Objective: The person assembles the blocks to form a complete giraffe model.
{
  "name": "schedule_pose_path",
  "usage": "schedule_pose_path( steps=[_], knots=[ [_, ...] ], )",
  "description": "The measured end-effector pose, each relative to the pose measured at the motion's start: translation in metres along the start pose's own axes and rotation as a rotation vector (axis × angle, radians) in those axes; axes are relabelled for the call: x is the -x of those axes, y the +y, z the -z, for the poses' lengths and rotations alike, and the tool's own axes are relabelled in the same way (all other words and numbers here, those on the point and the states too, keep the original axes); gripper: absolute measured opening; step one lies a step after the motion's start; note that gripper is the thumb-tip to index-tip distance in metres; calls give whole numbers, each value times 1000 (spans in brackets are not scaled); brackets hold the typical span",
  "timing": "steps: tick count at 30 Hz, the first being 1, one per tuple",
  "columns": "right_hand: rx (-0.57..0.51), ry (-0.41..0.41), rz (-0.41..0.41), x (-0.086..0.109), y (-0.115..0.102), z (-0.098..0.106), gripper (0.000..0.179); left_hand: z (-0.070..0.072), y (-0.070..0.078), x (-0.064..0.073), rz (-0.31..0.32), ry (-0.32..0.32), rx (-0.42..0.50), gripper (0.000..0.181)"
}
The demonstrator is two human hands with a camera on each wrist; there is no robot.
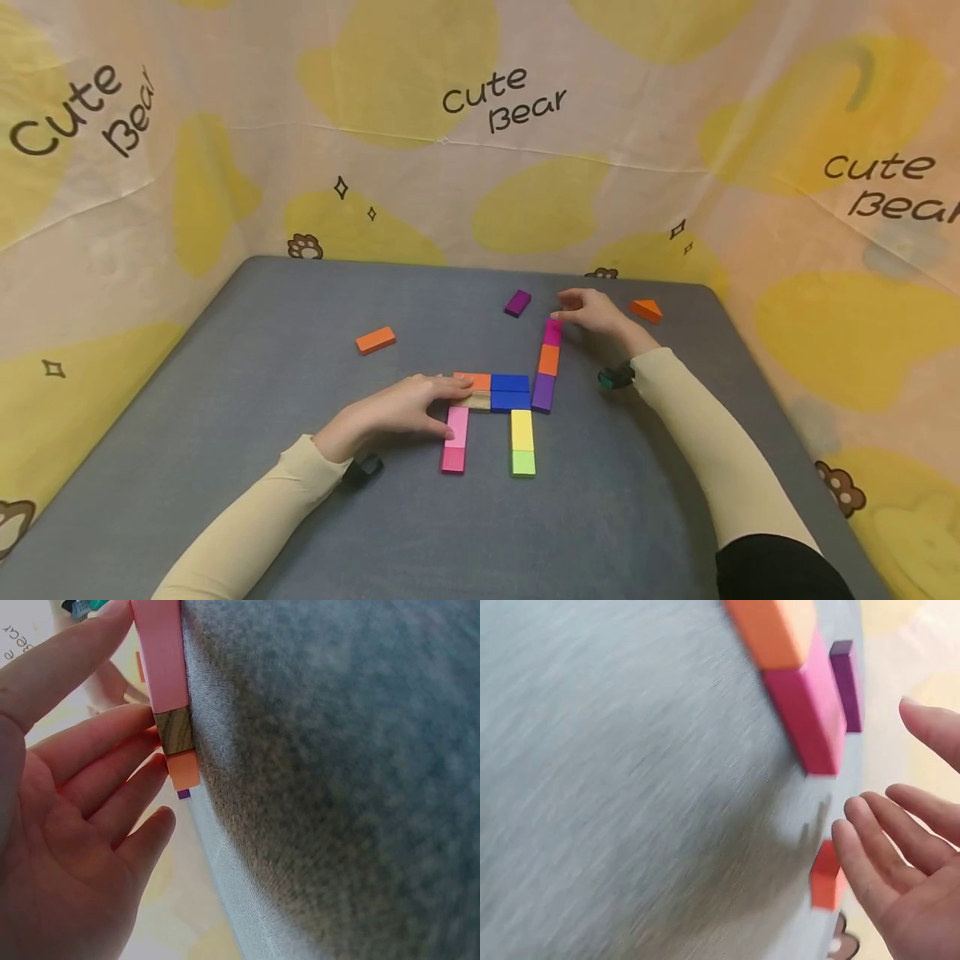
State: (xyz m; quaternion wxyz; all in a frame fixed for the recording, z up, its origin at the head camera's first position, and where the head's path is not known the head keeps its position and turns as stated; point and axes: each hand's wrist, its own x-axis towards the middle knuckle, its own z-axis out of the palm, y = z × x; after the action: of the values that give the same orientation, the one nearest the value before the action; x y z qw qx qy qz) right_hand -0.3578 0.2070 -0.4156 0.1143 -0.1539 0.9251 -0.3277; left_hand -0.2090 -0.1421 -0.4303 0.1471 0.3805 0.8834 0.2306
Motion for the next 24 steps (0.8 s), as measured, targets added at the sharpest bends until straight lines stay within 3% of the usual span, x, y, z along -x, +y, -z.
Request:
schedule_pose_path(
  steps=[10,16,24],
  knots=[
    [-22,-36,2,-35,-31,-16,71,0,1,0,23,-11,17,64],
    [34,-12,7,-53,-32,-27,72,1,2,1,26,-10,21,64],
    [55,-9,-7,-61,-28,-32,74,1,4,1,28,-15,20,65]
  ],
)
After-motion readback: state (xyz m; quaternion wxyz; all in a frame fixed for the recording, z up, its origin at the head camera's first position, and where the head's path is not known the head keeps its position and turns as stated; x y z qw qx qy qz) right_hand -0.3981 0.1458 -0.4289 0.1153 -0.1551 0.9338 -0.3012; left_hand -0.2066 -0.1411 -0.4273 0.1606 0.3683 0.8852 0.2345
